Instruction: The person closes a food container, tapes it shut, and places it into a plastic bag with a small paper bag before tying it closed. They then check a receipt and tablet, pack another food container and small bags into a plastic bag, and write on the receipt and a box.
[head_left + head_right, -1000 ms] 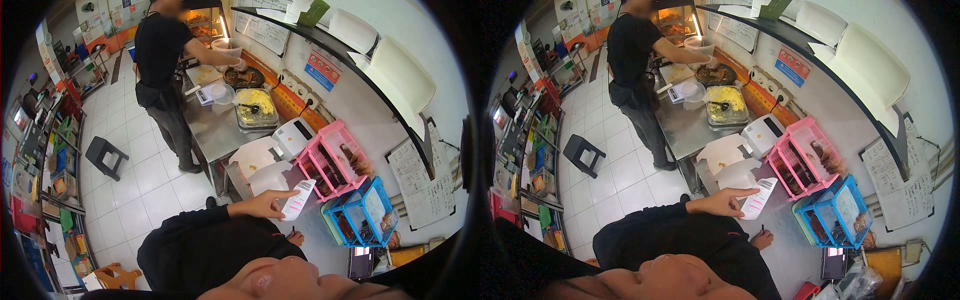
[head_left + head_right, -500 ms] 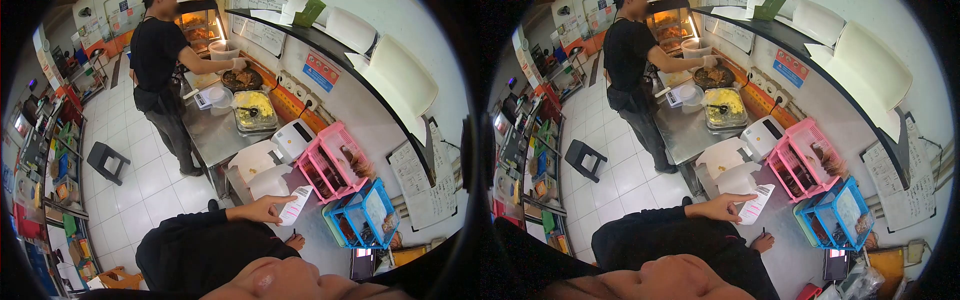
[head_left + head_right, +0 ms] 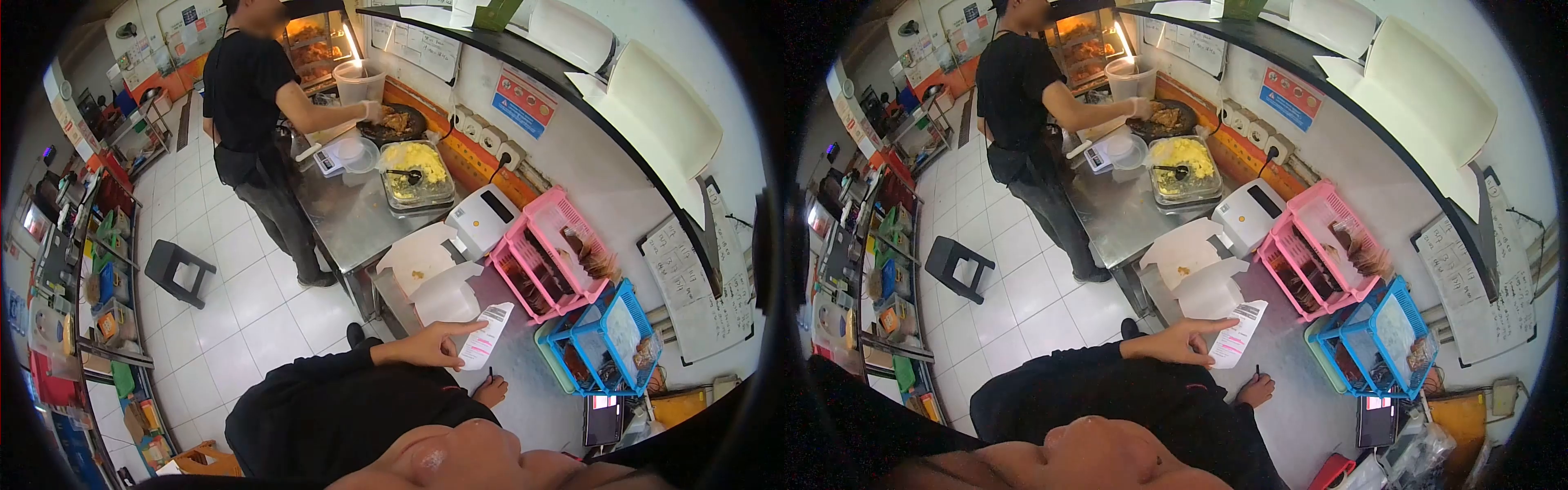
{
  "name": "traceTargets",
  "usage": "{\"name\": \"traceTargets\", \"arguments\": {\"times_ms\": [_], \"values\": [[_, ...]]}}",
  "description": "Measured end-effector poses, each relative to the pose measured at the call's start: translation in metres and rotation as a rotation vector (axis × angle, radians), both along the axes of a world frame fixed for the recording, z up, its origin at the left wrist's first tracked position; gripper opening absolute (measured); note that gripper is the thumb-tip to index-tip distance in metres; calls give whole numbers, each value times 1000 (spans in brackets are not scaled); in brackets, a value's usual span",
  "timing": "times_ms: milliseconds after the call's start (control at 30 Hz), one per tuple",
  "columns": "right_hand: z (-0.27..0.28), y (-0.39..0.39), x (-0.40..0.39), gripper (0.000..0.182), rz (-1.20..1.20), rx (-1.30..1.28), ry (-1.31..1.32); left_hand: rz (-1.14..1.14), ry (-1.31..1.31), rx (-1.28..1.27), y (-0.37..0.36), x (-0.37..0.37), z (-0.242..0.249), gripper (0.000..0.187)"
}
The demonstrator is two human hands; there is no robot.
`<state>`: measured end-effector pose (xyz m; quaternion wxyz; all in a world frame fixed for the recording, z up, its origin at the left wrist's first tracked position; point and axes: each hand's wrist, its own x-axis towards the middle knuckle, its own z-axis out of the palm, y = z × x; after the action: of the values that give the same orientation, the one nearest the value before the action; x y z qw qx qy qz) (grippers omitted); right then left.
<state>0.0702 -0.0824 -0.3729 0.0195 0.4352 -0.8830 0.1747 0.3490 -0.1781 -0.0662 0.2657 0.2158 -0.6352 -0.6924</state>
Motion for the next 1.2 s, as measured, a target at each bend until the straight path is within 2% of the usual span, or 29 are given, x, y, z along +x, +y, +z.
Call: {"name": "traceTargets", "arguments": {"times_ms": [133,633,900,1200], "values": [[0,5,-2,19,17,43,3,-34,-12,46,-1,1,-5,79],[-2,3,-4,19,-19,75,-46,-83,-4,-29,-5,-8,-15,78],[1,5,-1,18,1,35,-50,-109,-96,-9,-4,-9,-12,79],[1,5,-2,17,13,13,-20,-97,2,-45,-5,-20,-11,81]]}}
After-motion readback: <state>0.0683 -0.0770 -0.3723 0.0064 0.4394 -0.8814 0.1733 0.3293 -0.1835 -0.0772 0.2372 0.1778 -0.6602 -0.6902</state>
